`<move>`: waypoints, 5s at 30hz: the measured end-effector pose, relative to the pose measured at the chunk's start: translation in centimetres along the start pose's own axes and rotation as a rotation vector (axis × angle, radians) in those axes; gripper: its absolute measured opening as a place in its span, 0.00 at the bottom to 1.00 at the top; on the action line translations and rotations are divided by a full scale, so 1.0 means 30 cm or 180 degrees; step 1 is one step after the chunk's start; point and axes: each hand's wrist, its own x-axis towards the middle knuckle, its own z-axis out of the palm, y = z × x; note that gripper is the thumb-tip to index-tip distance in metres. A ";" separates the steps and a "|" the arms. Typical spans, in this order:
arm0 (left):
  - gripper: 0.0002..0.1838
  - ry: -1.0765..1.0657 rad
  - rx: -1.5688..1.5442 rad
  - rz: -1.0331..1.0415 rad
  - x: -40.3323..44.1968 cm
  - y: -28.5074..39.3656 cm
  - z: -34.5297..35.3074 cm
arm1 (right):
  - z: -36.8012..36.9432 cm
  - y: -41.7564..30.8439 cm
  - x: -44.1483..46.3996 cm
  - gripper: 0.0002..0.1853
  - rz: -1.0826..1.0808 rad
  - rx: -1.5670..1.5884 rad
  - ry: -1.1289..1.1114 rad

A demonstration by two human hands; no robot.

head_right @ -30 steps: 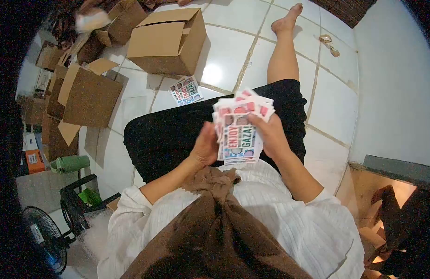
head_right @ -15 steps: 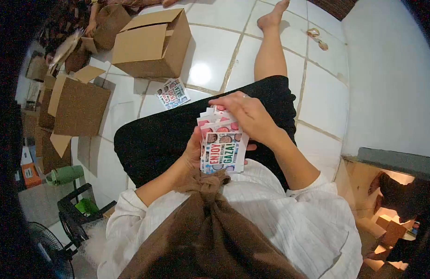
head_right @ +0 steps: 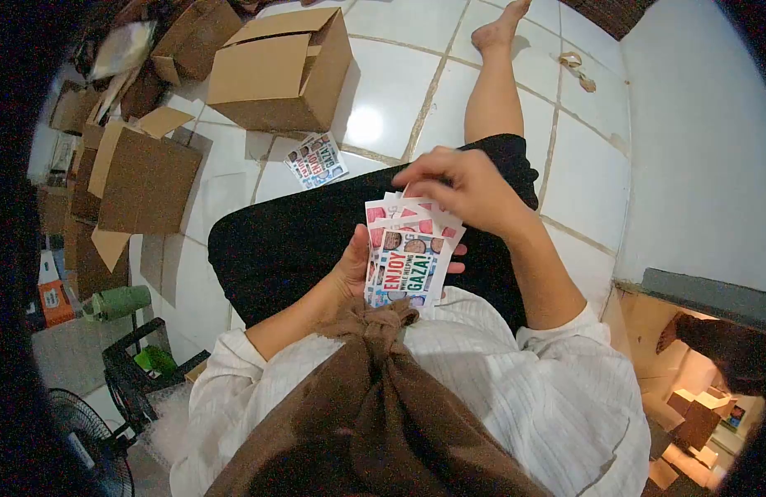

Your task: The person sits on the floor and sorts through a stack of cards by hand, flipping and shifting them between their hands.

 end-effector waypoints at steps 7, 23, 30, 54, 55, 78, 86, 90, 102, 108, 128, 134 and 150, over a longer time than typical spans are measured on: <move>0.62 0.0315 0.0320 0.0051 -0.005 0.011 0.012 | 0.042 -0.035 0.039 0.10 -0.0935 -0.0585 -0.0351; 0.48 0.0418 -0.0271 0.0554 -0.007 -0.010 -0.004 | 0.051 0.045 -0.062 0.20 0.0093 0.0083 0.0765; 0.39 0.0398 -0.0946 0.1741 0.011 0.130 -0.040 | 0.182 0.094 -0.061 0.17 0.0831 0.1250 0.0728; 0.15 0.3130 -0.0130 0.3983 -0.121 0.550 -0.206 | 0.059 0.418 0.491 0.11 0.0722 -0.2926 0.0782; 0.14 0.3629 -0.0266 0.3953 -0.127 0.553 -0.275 | 0.075 0.489 0.523 0.10 0.0775 -0.3162 0.0634; 0.31 0.5796 0.1721 0.3102 -0.077 0.551 -0.675 | 0.138 0.591 0.627 0.23 0.1153 -0.2889 0.1586; 0.33 0.6150 0.2005 0.3149 -0.050 0.527 -0.673 | 0.504 0.535 0.681 0.16 0.0801 -0.1731 0.0212; 0.32 0.6308 0.2296 0.2636 -0.066 0.513 -0.598 | 0.571 0.518 0.645 0.12 0.0540 -0.1508 0.0914; 0.31 0.6282 0.3333 0.1189 -0.039 0.532 -0.610 | 0.556 0.594 0.617 0.13 0.0081 -0.1043 0.1085; 0.31 0.6127 0.4524 0.1697 -0.033 0.497 -0.573 | 0.500 0.562 0.605 0.13 0.0426 -0.0826 0.0624; 0.23 0.5775 0.4790 0.1470 -0.013 0.491 -0.529 | 0.225 0.514 0.578 0.54 0.1830 -0.2553 0.0880; 0.24 0.5389 0.5022 0.1801 -0.011 0.484 -0.573 | 0.142 0.559 0.662 0.54 0.1518 -0.2859 0.0555; 0.19 0.2159 0.1245 0.2186 -0.010 0.514 -0.328 | 0.090 -0.271 0.134 0.15 -0.0502 0.1595 -0.1520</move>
